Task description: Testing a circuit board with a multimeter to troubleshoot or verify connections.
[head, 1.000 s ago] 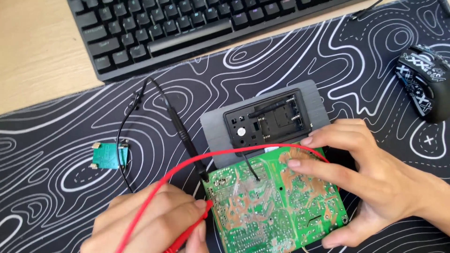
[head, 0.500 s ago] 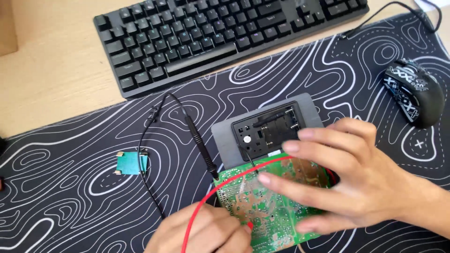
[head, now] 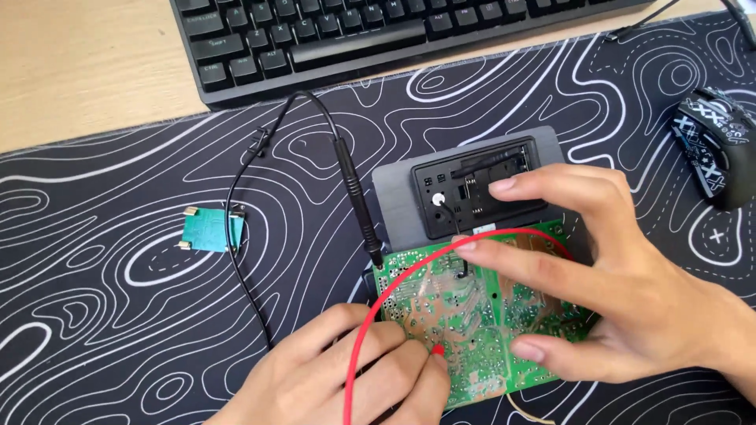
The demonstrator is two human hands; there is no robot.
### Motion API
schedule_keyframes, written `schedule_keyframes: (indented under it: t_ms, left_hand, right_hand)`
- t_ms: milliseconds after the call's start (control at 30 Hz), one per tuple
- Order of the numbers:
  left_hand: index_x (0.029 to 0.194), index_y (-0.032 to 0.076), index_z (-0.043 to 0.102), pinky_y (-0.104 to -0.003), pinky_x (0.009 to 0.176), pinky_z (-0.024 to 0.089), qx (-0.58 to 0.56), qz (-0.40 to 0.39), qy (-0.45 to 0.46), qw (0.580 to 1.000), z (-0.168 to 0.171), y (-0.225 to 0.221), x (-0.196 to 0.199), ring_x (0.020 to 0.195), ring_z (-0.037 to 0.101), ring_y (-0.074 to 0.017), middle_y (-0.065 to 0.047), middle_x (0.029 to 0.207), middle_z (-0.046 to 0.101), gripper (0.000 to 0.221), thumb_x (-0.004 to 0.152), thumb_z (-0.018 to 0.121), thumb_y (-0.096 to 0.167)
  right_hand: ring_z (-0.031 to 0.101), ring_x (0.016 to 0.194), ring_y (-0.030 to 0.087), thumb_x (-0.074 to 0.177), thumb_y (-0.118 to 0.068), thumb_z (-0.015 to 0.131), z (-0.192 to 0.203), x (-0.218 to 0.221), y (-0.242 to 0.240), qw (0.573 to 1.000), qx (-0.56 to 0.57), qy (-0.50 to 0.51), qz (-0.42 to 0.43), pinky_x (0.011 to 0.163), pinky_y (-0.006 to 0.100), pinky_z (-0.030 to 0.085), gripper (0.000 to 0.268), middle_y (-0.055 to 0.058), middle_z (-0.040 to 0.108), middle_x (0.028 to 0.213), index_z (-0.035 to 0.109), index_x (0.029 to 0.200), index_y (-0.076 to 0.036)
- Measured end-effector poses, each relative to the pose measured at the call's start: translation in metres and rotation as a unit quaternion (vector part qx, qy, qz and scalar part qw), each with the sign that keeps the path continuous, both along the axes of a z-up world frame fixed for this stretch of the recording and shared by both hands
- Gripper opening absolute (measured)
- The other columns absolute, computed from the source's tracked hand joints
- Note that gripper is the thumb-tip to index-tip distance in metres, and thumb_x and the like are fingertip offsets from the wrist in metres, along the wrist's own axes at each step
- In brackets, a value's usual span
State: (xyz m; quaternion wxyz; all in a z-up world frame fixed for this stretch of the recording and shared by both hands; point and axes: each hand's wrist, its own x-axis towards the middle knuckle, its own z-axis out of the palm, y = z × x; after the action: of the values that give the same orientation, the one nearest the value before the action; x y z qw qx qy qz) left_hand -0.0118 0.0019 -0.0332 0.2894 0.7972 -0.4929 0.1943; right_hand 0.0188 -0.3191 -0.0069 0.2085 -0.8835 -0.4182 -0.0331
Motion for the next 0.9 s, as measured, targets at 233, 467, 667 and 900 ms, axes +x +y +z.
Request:
schedule_keyframes:
  t_ms: [233, 467, 667, 900]
  left_hand:
    - [0.118, 0.013, 0.075, -0.042, 0.088, 0.062, -0.012, 0.005, -0.006, 1.0, -0.008, -0.001, -0.004, 0.089, 0.067, -0.0247, -0.008, 0.115, 0.075, 0.013, 0.111, 0.071, 0.003]
    - [0.117, 0.015, 0.075, -0.039, 0.087, 0.062, 0.001, 0.033, -0.025, 0.999, -0.003, -0.003, -0.006, 0.1, 0.073, -0.0214, -0.003, 0.113, 0.074, 0.007, 0.116, 0.071, 0.009]
    - [0.112, 0.02, 0.074, -0.034, 0.079, 0.058, 0.02, 0.073, -0.092, 0.993, -0.006, -0.009, -0.007, 0.087, 0.063, -0.0169, -0.002, 0.114, 0.069, 0.009, 0.113, 0.073, 0.011]
    - [0.112, 0.019, 0.073, -0.034, 0.08, 0.059, 0.009, 0.078, -0.076, 0.994, -0.003, -0.01, -0.009, 0.093, 0.07, -0.0163, 0.0, 0.109, 0.071, 0.009, 0.114, 0.072, 0.011]
  right_hand:
    - [0.045, 0.158, 0.039, 0.094, -0.058, 0.069, -0.001, 0.005, 0.006, 0.998, 0.026, 0.052, -0.035, 0.135, 0.054, 0.043, 0.081, 0.026, 0.044, 0.166, 0.066, 0.158, -0.009]
    - [0.044, 0.163, 0.042, 0.097, -0.054, 0.063, 0.006, 0.006, 0.011, 0.994, 0.047, 0.091, -0.024, 0.138, 0.056, 0.041, 0.076, 0.029, 0.044, 0.168, 0.067, 0.156, -0.007]
    - [0.05, 0.158, 0.04, 0.095, -0.058, 0.058, 0.008, 0.006, 0.01, 0.991, 0.062, 0.112, -0.038, 0.133, 0.056, 0.044, 0.079, 0.028, 0.049, 0.164, 0.069, 0.152, -0.005]
    - [0.05, 0.155, 0.04, 0.097, -0.056, 0.064, 0.001, 0.007, 0.016, 0.996, 0.035, 0.075, -0.027, 0.134, 0.056, 0.04, 0.076, 0.025, 0.05, 0.163, 0.069, 0.155, -0.006]
